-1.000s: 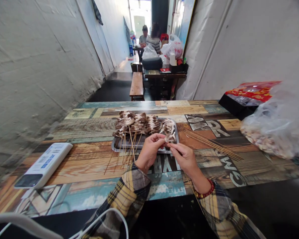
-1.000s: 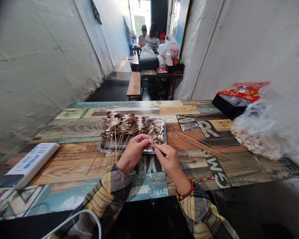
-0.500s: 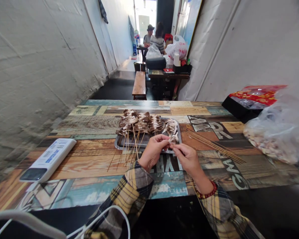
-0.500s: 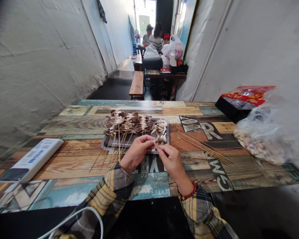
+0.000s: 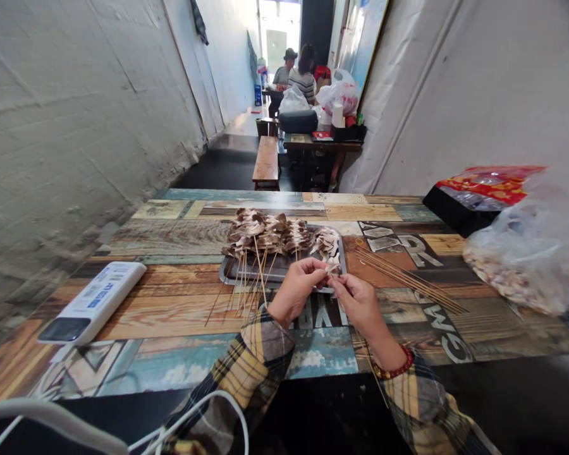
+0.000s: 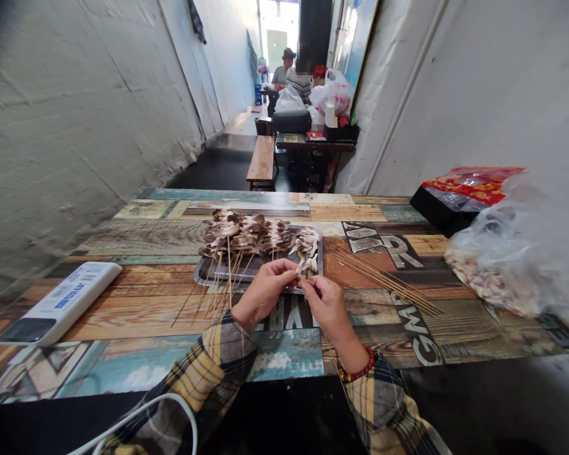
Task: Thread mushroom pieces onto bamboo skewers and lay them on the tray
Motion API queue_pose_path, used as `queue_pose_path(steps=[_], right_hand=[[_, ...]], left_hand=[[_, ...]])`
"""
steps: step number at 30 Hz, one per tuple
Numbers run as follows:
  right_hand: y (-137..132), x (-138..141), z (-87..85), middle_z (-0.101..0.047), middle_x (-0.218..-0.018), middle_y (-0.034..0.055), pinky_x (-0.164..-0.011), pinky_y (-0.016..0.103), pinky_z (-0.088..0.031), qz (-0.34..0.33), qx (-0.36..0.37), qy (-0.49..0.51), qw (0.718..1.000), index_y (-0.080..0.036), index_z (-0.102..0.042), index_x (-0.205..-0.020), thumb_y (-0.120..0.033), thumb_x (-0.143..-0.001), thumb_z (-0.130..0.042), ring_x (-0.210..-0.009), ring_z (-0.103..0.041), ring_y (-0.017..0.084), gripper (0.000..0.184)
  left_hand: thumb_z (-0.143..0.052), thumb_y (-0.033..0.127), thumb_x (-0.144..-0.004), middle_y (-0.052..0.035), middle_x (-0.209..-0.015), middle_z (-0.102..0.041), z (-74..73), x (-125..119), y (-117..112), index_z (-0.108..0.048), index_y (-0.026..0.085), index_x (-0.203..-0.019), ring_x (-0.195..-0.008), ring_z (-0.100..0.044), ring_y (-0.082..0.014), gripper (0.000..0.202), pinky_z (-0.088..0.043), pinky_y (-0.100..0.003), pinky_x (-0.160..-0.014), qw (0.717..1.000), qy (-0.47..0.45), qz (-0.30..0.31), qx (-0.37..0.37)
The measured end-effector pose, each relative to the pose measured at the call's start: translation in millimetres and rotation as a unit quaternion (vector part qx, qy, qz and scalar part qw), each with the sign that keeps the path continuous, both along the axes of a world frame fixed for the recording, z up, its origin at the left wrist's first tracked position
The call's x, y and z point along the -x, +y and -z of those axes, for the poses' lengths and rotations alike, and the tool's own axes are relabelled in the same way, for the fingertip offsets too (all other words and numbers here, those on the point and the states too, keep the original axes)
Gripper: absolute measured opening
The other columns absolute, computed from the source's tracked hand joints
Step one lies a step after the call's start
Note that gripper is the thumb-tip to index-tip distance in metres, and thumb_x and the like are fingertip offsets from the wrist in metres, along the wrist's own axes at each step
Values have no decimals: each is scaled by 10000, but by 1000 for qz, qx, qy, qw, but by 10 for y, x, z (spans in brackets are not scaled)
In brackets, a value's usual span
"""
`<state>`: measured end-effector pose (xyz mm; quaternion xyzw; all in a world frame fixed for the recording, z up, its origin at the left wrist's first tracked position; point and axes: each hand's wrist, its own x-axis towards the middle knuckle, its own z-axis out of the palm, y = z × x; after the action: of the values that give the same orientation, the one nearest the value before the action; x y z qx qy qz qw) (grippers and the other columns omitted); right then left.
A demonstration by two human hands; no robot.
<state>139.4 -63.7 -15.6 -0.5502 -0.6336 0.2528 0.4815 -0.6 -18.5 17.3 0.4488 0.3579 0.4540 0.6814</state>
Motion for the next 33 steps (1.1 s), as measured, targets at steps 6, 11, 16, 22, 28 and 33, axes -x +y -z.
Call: queue_pose_path(steps=[6,11,16,22,28,33], right_hand=[[-10,4,10,-576,-544,-16,-409,209,-360,6,30,72,997,-167,-692,-828,-449,-878,-521,-444,-487,109,334],[-5,28,-17,-519,-521,-38,-387,197,-330,1,45,92,995,-163,-678,-808,-452,-869,-546,-410,-427,87,324],[-12,40,-23,-553,-574,-24,-400,202,-356,-11,46,95,994,-154,-681,-838,-446,-858,-561,-420,-467,88,316],[-39,31,-16,-572,-584,-12,-413,209,-367,-8,39,44,998,-159,-701,-835,-413,-868,-547,-446,-489,103,298],[-60,41,-28,-633,-626,7,-494,233,-419,-24,11,-7,1000,-175,-699,-825,-362,-880,-537,-532,-561,138,253],[-69,56,-53,-656,-666,20,-593,261,-439,-2,-31,-49,998,-185,-668,-760,-308,-890,-533,-621,-593,161,224]], left_hand=[[-708,393,-715,-29,-681,-653,10,20,20,-703,146,-860,-591,-561,-108,287,-393,-218,-561,999,-27,17,20],[-731,403,-701,-26,-677,-646,19,16,9,-701,132,-794,-579,-525,-96,288,-372,-216,-561,1000,-3,19,-13],[-748,382,-677,-3,-629,-611,21,25,24,-676,131,-714,-554,-484,-82,264,-362,-217,-561,1000,-16,-16,-19],[-758,387,-646,11,-587,-581,22,43,67,-659,135,-677,-537,-472,-80,272,-353,-220,-544,997,-27,-70,0],[-761,384,-636,5,-594,-590,39,45,81,-670,135,-681,-540,-475,-79,269,-358,-217,-548,996,-21,-87,1],[-757,368,-642,2,-595,-592,35,47,75,-660,135,-659,-533,-467,-79,253,-353,-216,-541,996,-14,-86,1]])
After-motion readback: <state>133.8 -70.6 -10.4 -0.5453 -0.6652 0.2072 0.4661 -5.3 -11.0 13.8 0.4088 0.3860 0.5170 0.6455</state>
